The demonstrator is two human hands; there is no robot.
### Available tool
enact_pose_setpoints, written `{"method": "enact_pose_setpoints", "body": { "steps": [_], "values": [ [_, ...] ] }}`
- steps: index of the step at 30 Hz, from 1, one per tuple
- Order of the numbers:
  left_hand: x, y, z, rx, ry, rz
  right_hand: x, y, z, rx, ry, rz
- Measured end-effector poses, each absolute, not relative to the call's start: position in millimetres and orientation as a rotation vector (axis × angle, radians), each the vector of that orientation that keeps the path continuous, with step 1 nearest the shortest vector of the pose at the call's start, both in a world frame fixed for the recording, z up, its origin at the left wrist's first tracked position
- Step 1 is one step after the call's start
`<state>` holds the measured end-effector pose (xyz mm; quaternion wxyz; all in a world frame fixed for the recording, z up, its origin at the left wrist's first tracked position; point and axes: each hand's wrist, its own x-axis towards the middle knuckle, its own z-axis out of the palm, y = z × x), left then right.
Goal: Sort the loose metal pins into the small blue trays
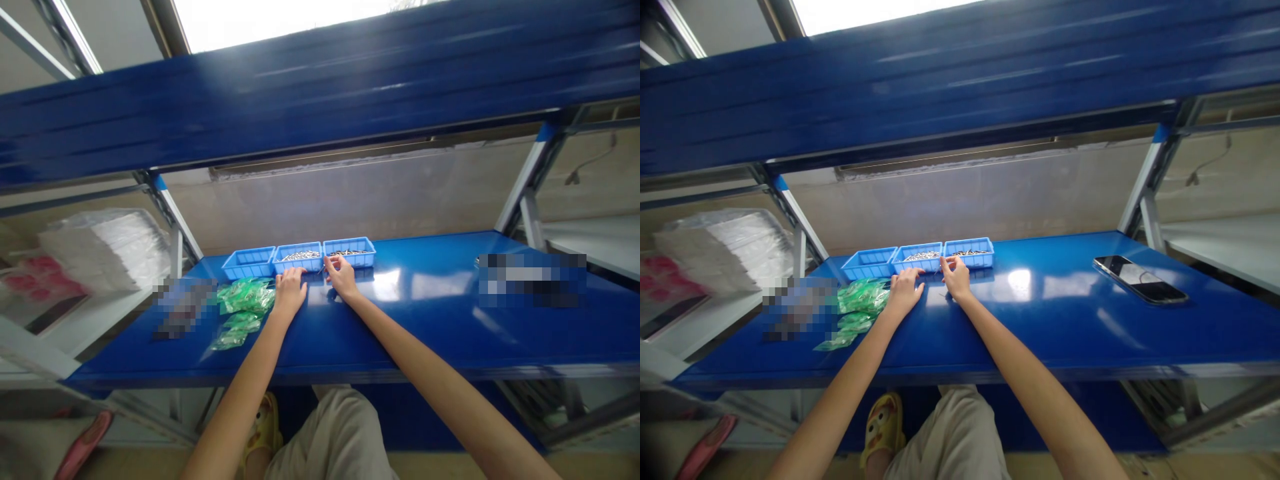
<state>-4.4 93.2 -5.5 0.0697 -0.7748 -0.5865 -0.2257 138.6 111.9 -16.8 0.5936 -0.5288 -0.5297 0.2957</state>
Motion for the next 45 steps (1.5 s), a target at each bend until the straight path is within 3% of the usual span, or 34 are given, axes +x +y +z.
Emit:
{"method": "enact_pose_setpoints", "body": {
  "steps": [10,24,34,45],
  "values": [
    [3,87,-8,-2.108,-2.113,-0.464,139,108,-9,-1.097,-1.138,0.927],
    [2,99,-17,-2.512,-1.805,-0.856,136,108,7,-0.890,-1.277,1.044],
    [0,94,-9,-2.290,-1.862,-0.691,144,108,-13,-1.316,-1.591,0.512],
    [-3,96,-8,-2.319,-1.880,-0.737,144,105,-20,-1.381,-1.695,0.381]
  ]
}}
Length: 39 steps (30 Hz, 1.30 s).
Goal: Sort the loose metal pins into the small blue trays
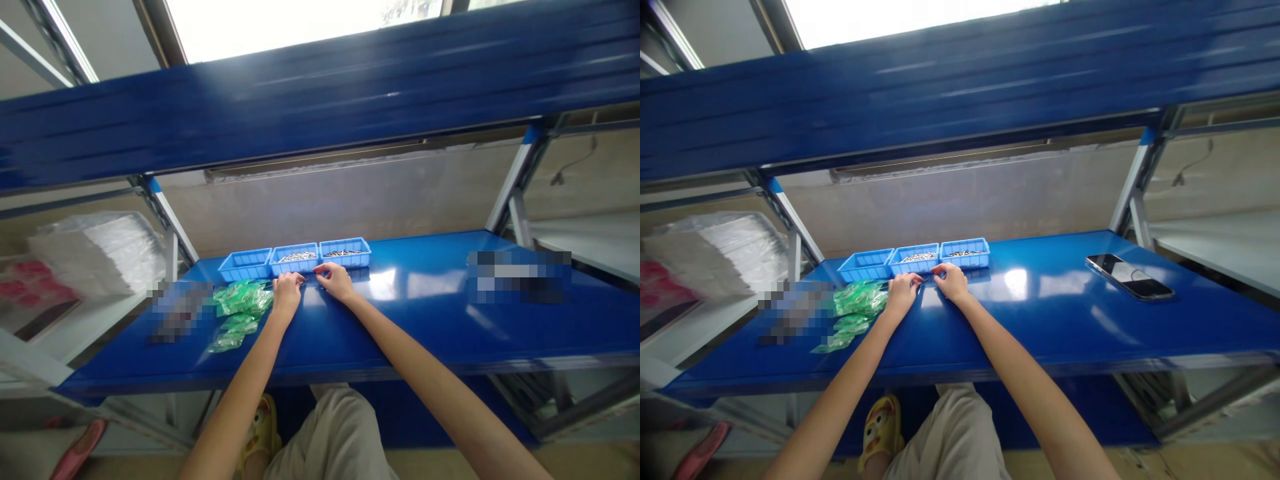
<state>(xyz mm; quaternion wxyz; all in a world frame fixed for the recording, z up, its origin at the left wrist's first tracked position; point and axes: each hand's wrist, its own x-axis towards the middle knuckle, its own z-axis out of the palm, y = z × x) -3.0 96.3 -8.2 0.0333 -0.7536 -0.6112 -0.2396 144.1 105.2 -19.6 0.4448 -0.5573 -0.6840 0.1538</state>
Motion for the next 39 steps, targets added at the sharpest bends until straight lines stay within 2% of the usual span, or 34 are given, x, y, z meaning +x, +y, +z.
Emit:
{"method": "enact_pose_setpoints", "body": {
  "steps": [6,12,24,35,39],
  "values": [
    [0,99,-9,-2.416,-1.806,-1.049,143,102,-19,-1.303,-1.867,0.312],
    [0,102,-8,-2.458,-1.749,-1.276,146,103,-15,-1.328,-1.802,0.326],
    [1,103,-11,-2.546,-1.733,-1.236,142,100,-4,-1.006,-1.605,0.660],
    [-3,102,1,-2.376,-1.860,-1.601,146,100,-3,-1.062,-1.476,0.720],
    [-6,98,6,-2.168,-1.895,-1.468,144,101,-5,-1.062,-1.494,0.740]
  ]
}}
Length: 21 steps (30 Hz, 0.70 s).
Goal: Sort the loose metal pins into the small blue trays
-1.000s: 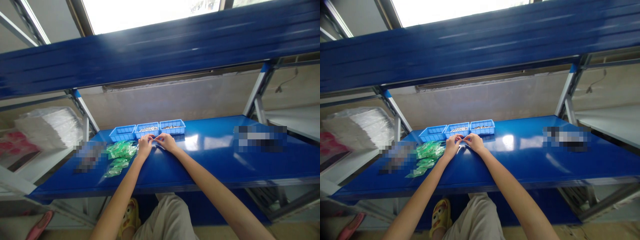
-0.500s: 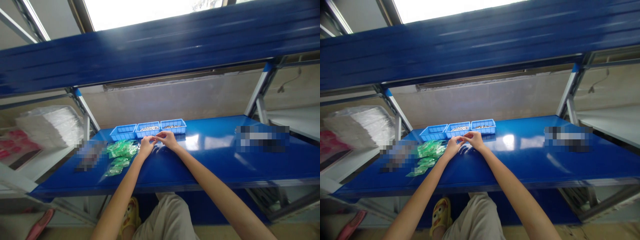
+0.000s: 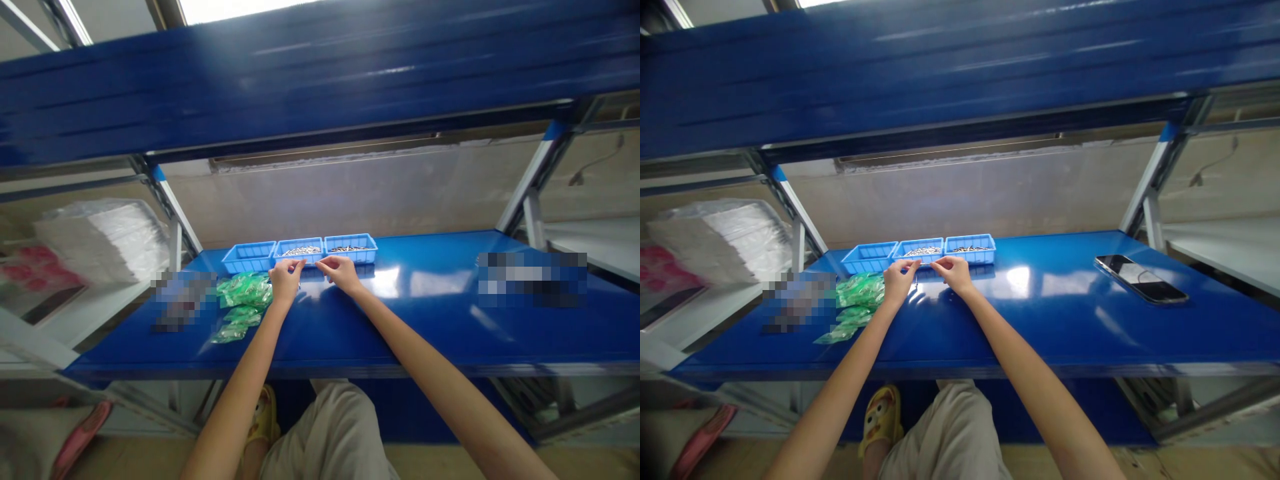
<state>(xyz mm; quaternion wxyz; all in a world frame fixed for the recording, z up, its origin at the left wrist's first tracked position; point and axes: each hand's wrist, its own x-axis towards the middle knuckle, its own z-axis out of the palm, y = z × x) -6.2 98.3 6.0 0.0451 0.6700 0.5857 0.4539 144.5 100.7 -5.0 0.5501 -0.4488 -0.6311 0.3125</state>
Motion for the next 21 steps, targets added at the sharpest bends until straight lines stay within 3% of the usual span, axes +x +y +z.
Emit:
{"method": "enact_pose_setpoints", "body": {
  "steps": [5,10,21],
  "values": [
    [-13,94,5,2.280,2.128,1.218,146,107,-7,-1.093,-1.399,0.716],
    [-9,92,3,2.355,2.067,0.958,146,107,-4,-1.112,-1.334,0.728],
    [-3,88,2,2.261,2.217,0.857,140,109,13,-0.857,-1.419,0.805]
  ]
}}
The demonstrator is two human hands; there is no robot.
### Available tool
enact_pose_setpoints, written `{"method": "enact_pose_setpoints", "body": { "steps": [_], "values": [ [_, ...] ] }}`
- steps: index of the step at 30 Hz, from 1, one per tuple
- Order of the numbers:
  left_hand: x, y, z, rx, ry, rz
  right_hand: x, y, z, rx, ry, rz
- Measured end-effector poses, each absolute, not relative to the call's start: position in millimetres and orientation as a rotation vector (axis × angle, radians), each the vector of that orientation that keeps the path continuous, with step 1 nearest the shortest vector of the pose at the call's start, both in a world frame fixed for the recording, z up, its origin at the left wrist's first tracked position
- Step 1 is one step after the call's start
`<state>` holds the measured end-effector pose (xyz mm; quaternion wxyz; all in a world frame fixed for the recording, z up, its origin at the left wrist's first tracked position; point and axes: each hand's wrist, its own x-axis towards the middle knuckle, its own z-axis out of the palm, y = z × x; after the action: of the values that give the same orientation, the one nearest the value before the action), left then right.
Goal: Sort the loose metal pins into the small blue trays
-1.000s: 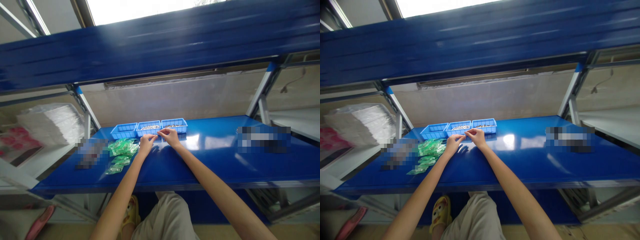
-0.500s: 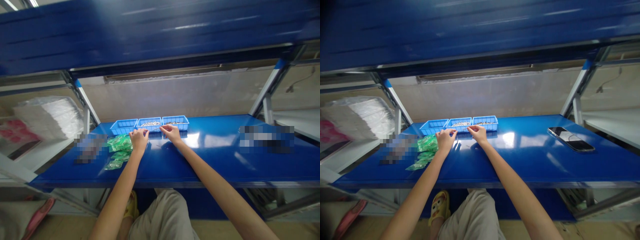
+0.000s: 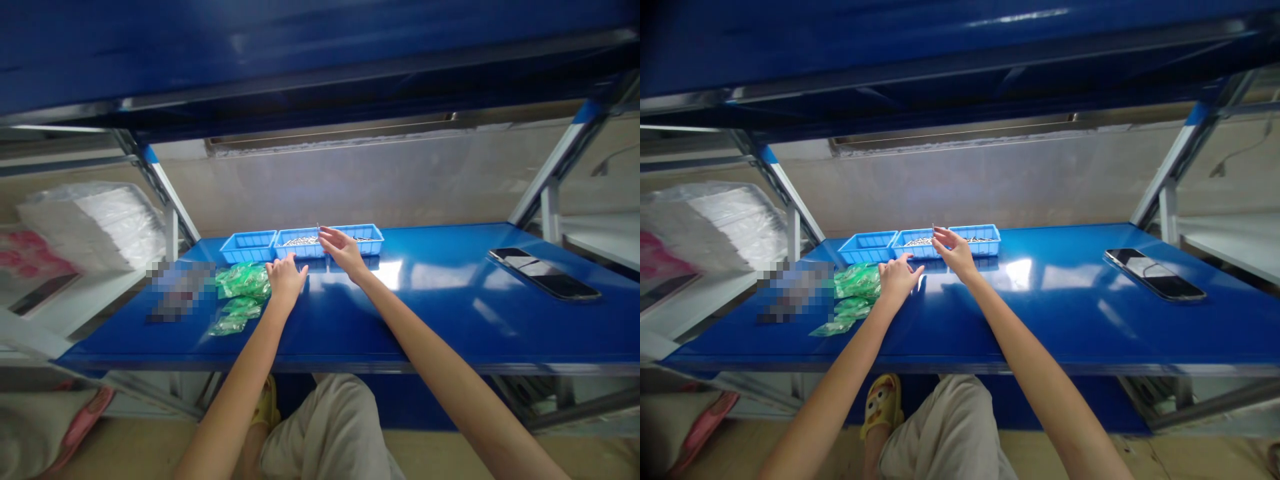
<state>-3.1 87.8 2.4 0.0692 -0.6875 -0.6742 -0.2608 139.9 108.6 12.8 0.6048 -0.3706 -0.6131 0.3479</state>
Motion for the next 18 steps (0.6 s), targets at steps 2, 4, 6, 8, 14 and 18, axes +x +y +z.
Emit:
{"method": "enact_pose_setpoints", "body": {
  "steps": [2,4,6,8,14,18],
  "values": [
    [-5,88,0,-2.041,-2.042,-0.708,139,109,11,-0.857,-1.466,0.783],
    [-6,88,-1,-2.049,-2.050,-0.658,138,108,9,-0.878,-1.497,0.764],
    [-7,89,-2,-2.095,-2.066,-0.654,138,107,7,-0.893,-1.511,0.765],
    [-7,90,-1,-2.164,-2.083,-0.684,139,107,5,-0.919,-1.514,0.760],
    [-5,95,-2,-2.368,-2.030,-0.818,142,105,1,-1.093,-1.600,0.585],
    [-4,100,-2,-2.435,-1.955,-1.069,145,104,-5,-1.182,-1.740,0.515]
  ]
}}
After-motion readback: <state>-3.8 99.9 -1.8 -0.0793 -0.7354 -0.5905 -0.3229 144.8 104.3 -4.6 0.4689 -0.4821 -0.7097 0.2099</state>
